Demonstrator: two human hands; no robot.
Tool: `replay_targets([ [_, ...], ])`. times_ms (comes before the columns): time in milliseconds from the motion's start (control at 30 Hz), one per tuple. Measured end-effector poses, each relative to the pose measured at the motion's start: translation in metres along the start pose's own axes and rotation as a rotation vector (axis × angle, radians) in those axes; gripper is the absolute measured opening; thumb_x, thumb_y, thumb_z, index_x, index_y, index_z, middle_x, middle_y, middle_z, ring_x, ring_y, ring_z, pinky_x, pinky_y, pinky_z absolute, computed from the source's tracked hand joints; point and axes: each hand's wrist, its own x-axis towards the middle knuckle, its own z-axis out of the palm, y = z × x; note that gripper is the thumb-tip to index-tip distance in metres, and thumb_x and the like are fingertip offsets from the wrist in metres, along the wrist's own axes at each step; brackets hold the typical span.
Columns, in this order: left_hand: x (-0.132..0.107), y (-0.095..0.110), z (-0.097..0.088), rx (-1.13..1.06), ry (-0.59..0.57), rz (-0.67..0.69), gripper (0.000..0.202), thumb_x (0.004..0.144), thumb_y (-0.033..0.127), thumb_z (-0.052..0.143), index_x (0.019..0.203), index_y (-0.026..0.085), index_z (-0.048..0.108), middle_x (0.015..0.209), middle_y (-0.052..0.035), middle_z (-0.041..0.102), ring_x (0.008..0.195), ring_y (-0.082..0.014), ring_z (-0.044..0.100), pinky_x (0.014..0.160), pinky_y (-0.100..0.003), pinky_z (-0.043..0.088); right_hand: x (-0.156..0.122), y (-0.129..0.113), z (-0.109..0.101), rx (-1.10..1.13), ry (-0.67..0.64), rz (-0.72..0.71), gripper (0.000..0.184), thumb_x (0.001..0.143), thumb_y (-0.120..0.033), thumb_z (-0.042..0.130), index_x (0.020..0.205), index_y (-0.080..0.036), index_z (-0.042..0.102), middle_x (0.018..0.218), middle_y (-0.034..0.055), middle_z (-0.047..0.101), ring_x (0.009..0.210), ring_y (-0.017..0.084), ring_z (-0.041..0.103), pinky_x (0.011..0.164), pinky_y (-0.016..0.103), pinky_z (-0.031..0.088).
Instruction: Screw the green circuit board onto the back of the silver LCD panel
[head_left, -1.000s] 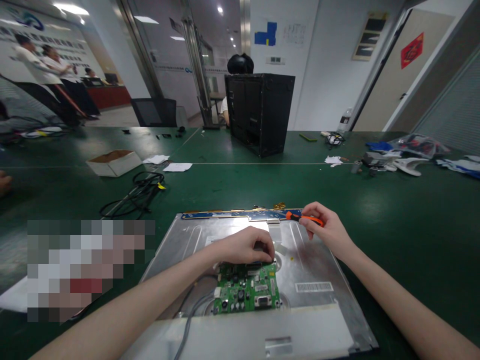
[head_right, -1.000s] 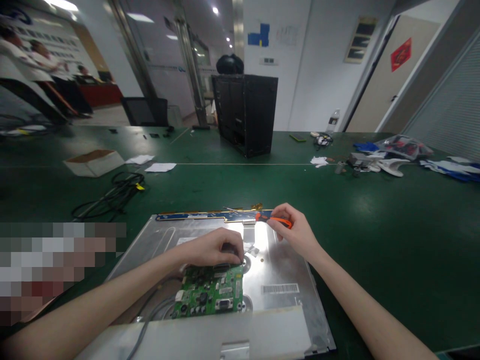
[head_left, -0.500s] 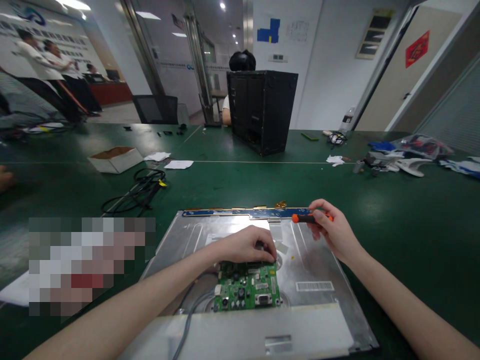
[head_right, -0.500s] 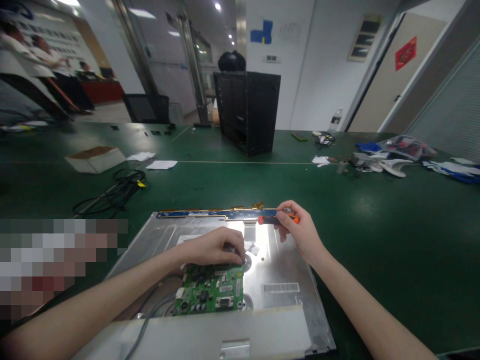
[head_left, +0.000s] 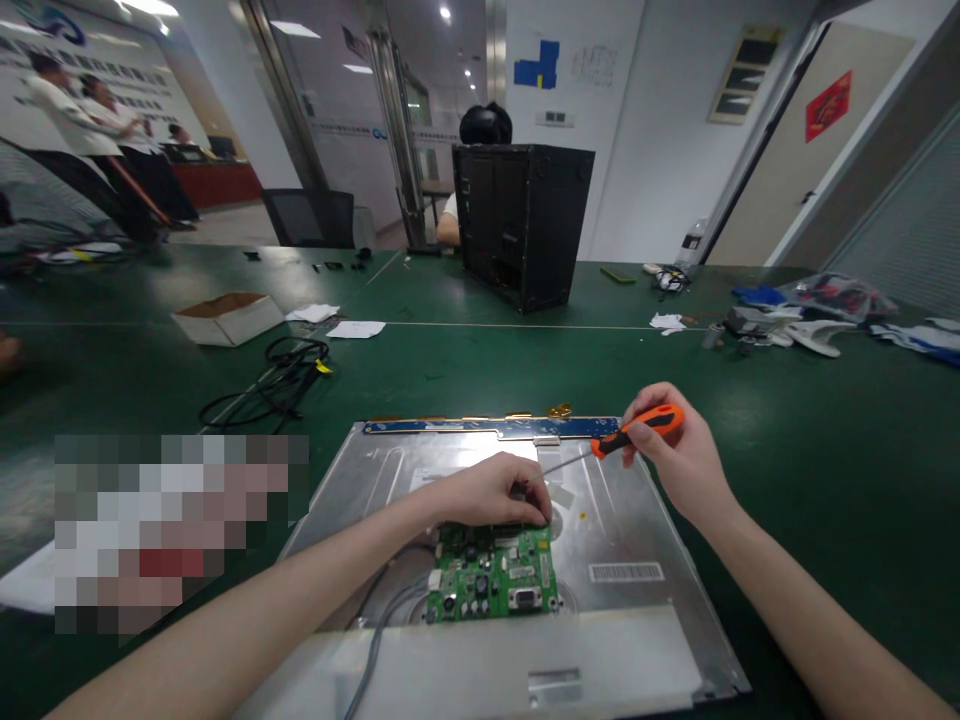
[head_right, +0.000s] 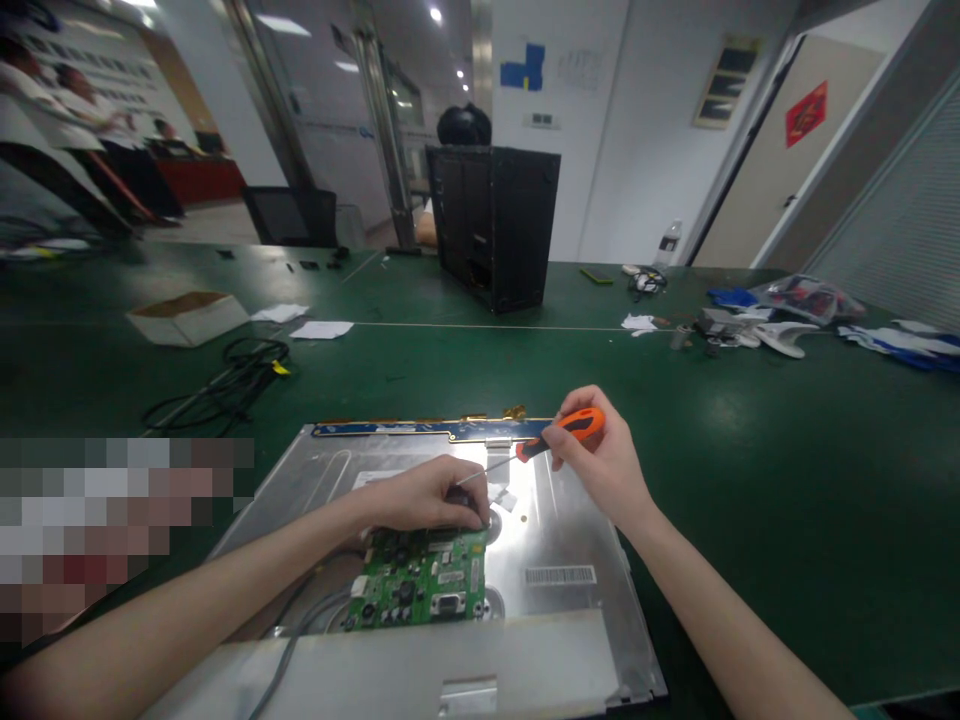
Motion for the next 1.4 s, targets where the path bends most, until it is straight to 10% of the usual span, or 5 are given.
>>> replay_targets([
  [267, 0.002, 0.003, -0.001, 0.011, -0.006, 0.033, 0.004, 0.080, 0.016, 0.071, 0.081, 0.019, 0.073, 0.076, 0.0011, 0.064, 0.074, -0.0137, 0.059, 0.068, -0.021, 0.044, -0.005, -0.039, 0.039, -0.364, 0.182, -0.469, 0.038, 0.072, -0.038, 0.077, 0.093, -0.027, 0.047, 0.083, 0.0003, 0.057, 0.069, 0.017, 0.060, 0.062, 0.031, 0.052],
  [633, 0.000, 0.003, 0.001, 0.017, 0.019, 0.015, 0.005, 0.078, 0.014, 0.070, 0.082, 0.017, 0.070, 0.077, 0.0010, 0.065, 0.073, -0.0134, 0.060, 0.067, -0.021, 0.045, -0.016, -0.006, 0.041, -0.173, 0.251, -0.320, 0.038, 0.086, -0.039, 0.062, 0.114, -0.029, 0.038, 0.084, 0.0007, 0.060, 0.060, 0.015, 0.061, 0.051, 0.027, 0.050],
  [900, 0.002, 0.003, -0.001, 0.043, -0.007, 0.044, 0.005, 0.077, 0.013, 0.070, 0.082, 0.016, 0.072, 0.076, -0.0001, 0.065, 0.073, -0.0151, 0.060, 0.066, -0.023, 0.043, -0.021, 0.016, 0.038, -0.440, 0.142, -0.588, 0.046, 0.087, -0.031, 0.061, 0.125, -0.031, 0.036, 0.089, 0.0009, 0.055, 0.073, 0.017, 0.060, 0.068, 0.033, 0.052],
  [1400, 0.001, 0.000, 0.000, -0.023, -0.013, 0.024, 0.013, 0.075, 0.008, 0.068, 0.085, 0.017, 0.070, 0.078, 0.0009, 0.065, 0.074, -0.0145, 0.059, 0.068, -0.022, 0.044, -0.017, 0.016, 0.044, -0.603, 0.028, -0.779, 0.046, 0.093, -0.028, 0.052, 0.134, -0.025, 0.033, 0.079, -0.0007, 0.056, 0.056, 0.012, 0.054, 0.052, 0.024, 0.051],
])
